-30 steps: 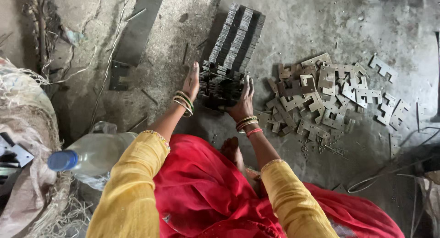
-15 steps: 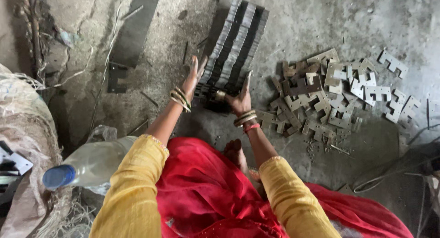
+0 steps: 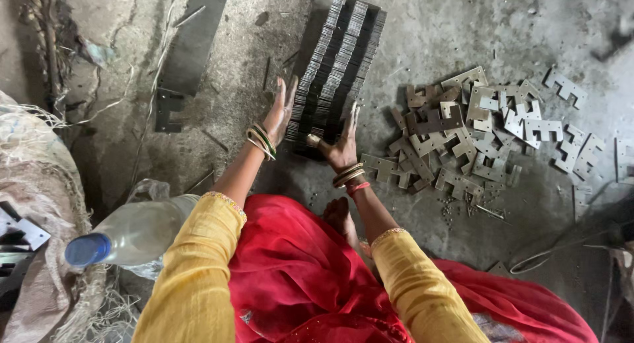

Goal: The person sits on the floor and assembles small metal brackets by inserting pins into holes and stacking the finished units. The person handles the parts by hand, picks them from a pile, aligns them, and places the assembled pieces into a growing stack.

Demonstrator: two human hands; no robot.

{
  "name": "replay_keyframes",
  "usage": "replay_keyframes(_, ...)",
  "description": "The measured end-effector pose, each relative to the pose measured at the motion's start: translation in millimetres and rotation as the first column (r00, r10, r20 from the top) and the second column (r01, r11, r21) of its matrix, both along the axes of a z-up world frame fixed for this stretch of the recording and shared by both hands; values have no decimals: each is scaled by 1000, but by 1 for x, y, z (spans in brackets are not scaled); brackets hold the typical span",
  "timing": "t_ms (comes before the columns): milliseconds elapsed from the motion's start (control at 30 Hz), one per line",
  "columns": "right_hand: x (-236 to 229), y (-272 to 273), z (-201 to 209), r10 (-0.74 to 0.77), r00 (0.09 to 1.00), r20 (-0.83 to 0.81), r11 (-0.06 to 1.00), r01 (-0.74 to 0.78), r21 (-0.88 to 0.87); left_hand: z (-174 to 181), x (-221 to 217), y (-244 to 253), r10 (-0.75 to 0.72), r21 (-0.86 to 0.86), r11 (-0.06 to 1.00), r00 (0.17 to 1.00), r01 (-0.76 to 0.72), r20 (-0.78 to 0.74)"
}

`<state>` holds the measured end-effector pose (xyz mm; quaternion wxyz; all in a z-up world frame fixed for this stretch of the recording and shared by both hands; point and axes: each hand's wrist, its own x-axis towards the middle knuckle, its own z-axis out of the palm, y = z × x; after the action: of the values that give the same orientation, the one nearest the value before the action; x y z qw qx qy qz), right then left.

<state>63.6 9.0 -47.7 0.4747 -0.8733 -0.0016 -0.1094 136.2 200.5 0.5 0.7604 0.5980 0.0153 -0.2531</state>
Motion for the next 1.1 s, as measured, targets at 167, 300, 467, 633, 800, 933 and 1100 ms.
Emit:
replay_keyframes(167,-2,-24,20,123,992,-21,982,-119,145,14,-1,6,-142,331,939,983,95,120)
replay_keyframes(300,-24,-63,37,211,969,-127,969,-225,-106,-9,-11,40,-385,723,686,886,87,258)
replay_keyframes(467,-37,-54,48,204,936,-287,909,-290,-298,-38,-15,43,-589,936,352,777,3,220)
replay_keyframes(633,-46,-30,52,93,987,-129,918,-135,-372,-16,-30,33,-612,976,216,782,21,118)
replay_keyframes(800,-30,-28,54,-75,997,-17,838,54,-543,23,-35,19,-552,916,268,732,-299,400)
replay_keyframes(933,-23,-32,46,-68,995,-71,937,39,-346,20,-21,23,-429,901,368,817,-231,385)
replay_keyframes(1100,-10,-37,8,-11,1000,6,995,12,-97,-39,11,19,-387,825,565,872,-34,301)
